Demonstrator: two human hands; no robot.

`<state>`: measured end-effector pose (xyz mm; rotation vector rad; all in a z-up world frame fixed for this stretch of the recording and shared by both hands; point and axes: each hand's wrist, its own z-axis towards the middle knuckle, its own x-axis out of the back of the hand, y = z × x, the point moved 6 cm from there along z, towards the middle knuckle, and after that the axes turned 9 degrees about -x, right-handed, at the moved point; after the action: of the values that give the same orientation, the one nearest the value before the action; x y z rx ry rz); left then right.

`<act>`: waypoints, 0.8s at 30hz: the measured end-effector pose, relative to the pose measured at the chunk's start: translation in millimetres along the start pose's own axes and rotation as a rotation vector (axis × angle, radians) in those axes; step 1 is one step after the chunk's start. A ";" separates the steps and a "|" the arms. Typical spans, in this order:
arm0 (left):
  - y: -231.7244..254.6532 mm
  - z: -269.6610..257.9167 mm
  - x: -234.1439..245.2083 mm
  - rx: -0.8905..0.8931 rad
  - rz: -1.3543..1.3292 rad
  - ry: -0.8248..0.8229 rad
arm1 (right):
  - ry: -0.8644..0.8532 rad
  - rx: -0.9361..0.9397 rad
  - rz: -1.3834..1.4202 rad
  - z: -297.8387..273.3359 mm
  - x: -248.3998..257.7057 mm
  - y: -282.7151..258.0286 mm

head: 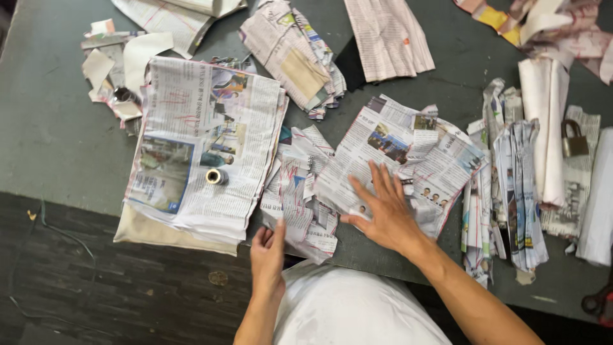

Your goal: The person repeatedly picks up newspaper sheets from a cluttered table, unfolds them, and folds them into smaller rectangles. The person handles the sheets one at a time, placing folded pieces into a growing stack on the table.

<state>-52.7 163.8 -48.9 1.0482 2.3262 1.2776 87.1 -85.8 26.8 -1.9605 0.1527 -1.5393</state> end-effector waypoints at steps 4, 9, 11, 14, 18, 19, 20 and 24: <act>-2.5 10.2 -30.9 0.052 0.030 0.040 | -0.164 0.020 -0.049 -14.8 -23.5 10.2; 17.6 18.3 -65.4 -0.125 0.096 0.020 | -0.103 0.112 -0.109 -27.2 -37.7 25.6; 18.2 17.5 -75.2 -0.178 0.273 0.044 | -0.073 0.140 -0.120 -28.9 -37.8 33.3; 28.3 20.0 -80.8 -0.343 0.478 0.101 | -0.044 0.154 -0.127 -27.6 -40.0 35.2; 28.4 19.7 -83.8 -0.467 0.292 -0.034 | -0.023 0.141 -0.112 -31.4 -41.4 37.0; 26.7 20.6 -85.4 -0.445 0.198 -0.101 | -0.019 0.140 -0.109 -31.5 -40.6 37.9; 29.1 20.2 -84.0 -0.486 0.171 -0.119 | -0.019 0.137 -0.108 -31.7 -39.8 39.1; 53.5 19.7 -63.7 -0.659 0.130 -0.128 | -0.027 0.118 -0.087 -31.0 -38.8 38.9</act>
<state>27.0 148.7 -21.9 1.0082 1.5713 1.7862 57.9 -111.5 -23.0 -1.9157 -0.0342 -1.5402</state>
